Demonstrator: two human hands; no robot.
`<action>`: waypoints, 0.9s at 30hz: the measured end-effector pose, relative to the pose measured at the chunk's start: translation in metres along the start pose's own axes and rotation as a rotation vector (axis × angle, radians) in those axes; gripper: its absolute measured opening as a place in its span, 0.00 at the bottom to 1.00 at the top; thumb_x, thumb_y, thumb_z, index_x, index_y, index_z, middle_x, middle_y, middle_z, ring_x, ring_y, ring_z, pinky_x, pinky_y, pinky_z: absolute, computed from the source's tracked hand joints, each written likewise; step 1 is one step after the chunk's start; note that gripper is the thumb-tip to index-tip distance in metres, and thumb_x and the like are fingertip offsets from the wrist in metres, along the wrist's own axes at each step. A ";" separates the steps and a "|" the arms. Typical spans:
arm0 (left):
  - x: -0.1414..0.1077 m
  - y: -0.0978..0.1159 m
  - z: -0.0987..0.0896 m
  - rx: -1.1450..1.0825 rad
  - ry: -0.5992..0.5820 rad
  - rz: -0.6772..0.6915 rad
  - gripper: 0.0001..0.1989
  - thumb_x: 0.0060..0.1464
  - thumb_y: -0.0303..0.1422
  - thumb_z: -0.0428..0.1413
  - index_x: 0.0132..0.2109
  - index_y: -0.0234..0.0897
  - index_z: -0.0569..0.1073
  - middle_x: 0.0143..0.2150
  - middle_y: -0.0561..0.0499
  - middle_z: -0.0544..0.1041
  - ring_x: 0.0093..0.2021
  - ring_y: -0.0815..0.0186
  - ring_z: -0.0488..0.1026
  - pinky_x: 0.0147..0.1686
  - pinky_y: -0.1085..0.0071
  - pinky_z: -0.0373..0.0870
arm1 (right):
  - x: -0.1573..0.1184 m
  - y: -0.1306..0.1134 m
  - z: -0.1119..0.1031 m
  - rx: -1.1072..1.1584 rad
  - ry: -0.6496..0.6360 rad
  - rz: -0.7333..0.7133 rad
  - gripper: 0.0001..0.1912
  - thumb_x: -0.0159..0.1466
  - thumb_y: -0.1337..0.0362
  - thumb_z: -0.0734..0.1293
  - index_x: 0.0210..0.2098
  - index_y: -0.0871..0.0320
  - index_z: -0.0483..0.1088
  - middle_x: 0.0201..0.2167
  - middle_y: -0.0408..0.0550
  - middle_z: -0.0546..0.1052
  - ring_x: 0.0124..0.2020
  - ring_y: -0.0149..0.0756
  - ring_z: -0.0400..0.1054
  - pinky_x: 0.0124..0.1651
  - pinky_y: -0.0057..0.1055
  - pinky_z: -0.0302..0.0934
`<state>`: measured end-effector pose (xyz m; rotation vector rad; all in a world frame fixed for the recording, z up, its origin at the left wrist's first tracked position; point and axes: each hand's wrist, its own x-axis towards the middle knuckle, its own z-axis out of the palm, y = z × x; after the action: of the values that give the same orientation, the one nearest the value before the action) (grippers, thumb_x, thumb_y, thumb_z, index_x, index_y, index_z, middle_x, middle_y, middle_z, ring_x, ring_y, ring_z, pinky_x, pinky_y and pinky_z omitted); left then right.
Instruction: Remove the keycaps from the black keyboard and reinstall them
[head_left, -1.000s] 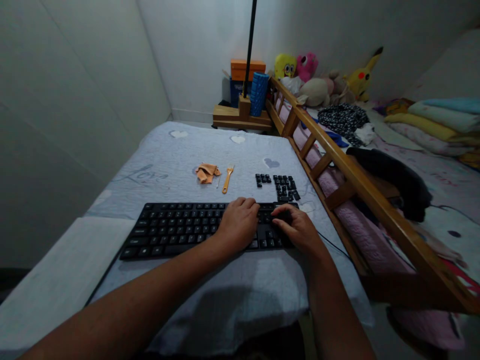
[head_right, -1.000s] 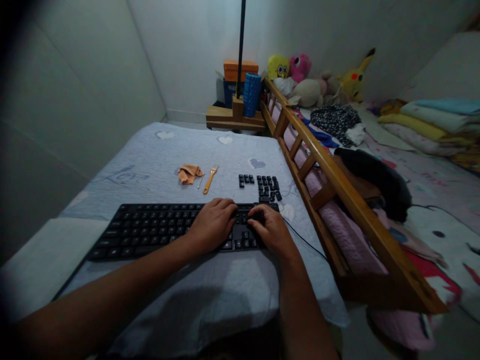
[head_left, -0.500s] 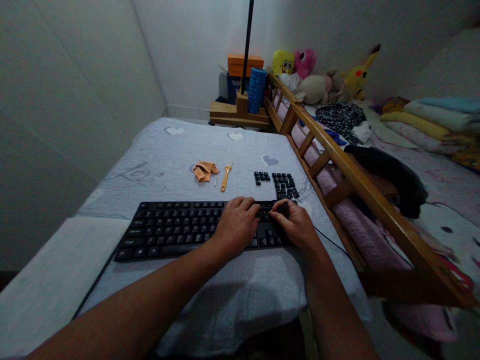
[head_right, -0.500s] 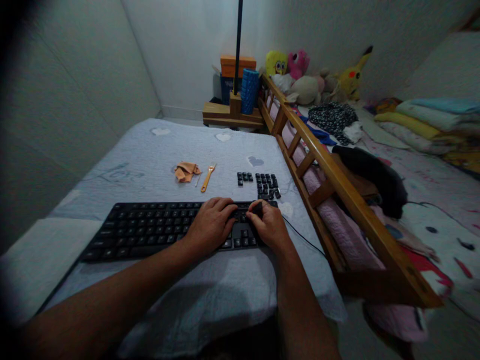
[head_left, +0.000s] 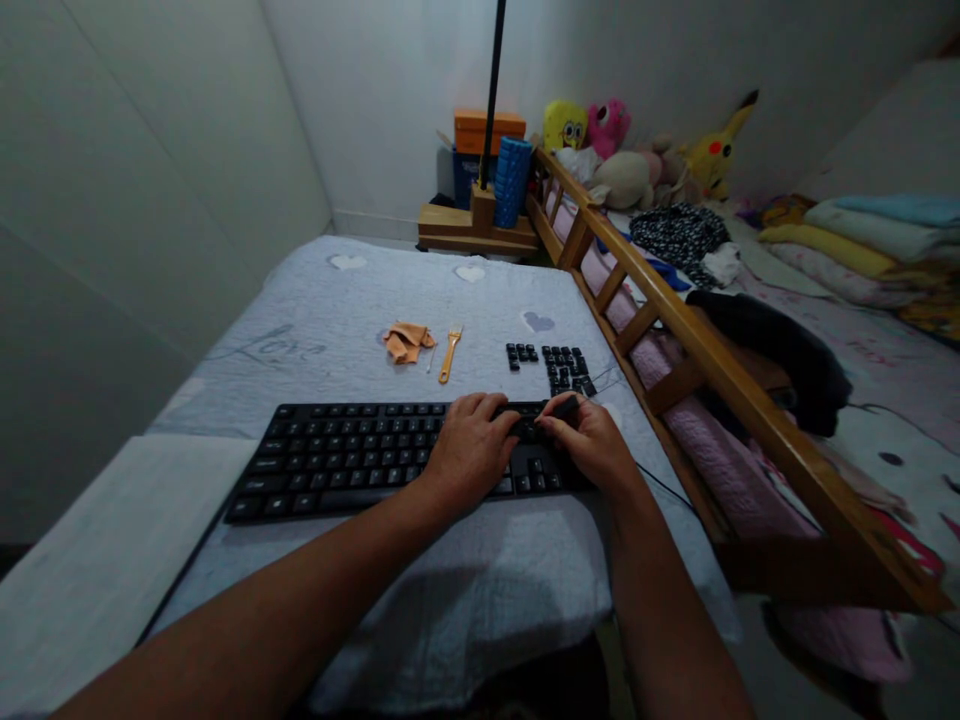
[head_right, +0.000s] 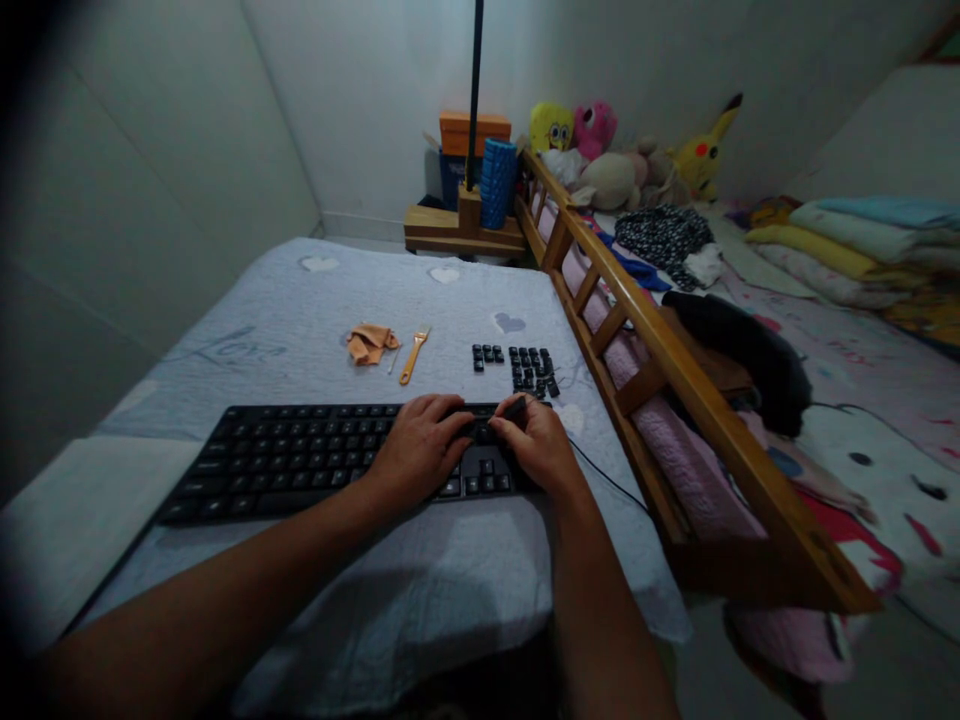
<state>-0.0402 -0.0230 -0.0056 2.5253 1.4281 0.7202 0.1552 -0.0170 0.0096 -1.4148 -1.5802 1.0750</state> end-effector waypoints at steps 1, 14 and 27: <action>0.000 -0.001 0.000 -0.005 0.010 0.000 0.12 0.57 0.33 0.59 0.49 0.39 0.77 0.55 0.45 0.74 0.55 0.53 0.67 0.57 0.53 0.63 | -0.001 0.000 0.001 0.000 0.005 -0.027 0.09 0.59 0.59 0.69 0.35 0.57 0.69 0.29 0.43 0.74 0.27 0.32 0.66 0.31 0.29 0.60; 0.001 0.000 -0.006 -0.104 0.063 -0.002 0.05 0.56 0.32 0.62 0.41 0.40 0.79 0.43 0.49 0.79 0.50 0.56 0.71 0.62 0.46 0.55 | -0.008 -0.007 0.012 -0.076 0.023 -0.196 0.04 0.61 0.63 0.67 0.36 0.56 0.72 0.33 0.44 0.78 0.35 0.35 0.71 0.40 0.31 0.63; 0.001 0.001 -0.006 -0.110 0.100 -0.012 0.05 0.56 0.31 0.62 0.41 0.40 0.79 0.42 0.50 0.79 0.49 0.57 0.71 0.63 0.46 0.55 | -0.011 -0.006 0.011 -0.080 0.210 -0.301 0.12 0.66 0.63 0.60 0.27 0.56 0.69 0.29 0.44 0.71 0.34 0.35 0.67 0.42 0.33 0.61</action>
<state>-0.0421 -0.0230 0.0008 2.4270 1.3925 0.9088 0.1435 -0.0291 0.0112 -1.2457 -1.6321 0.6716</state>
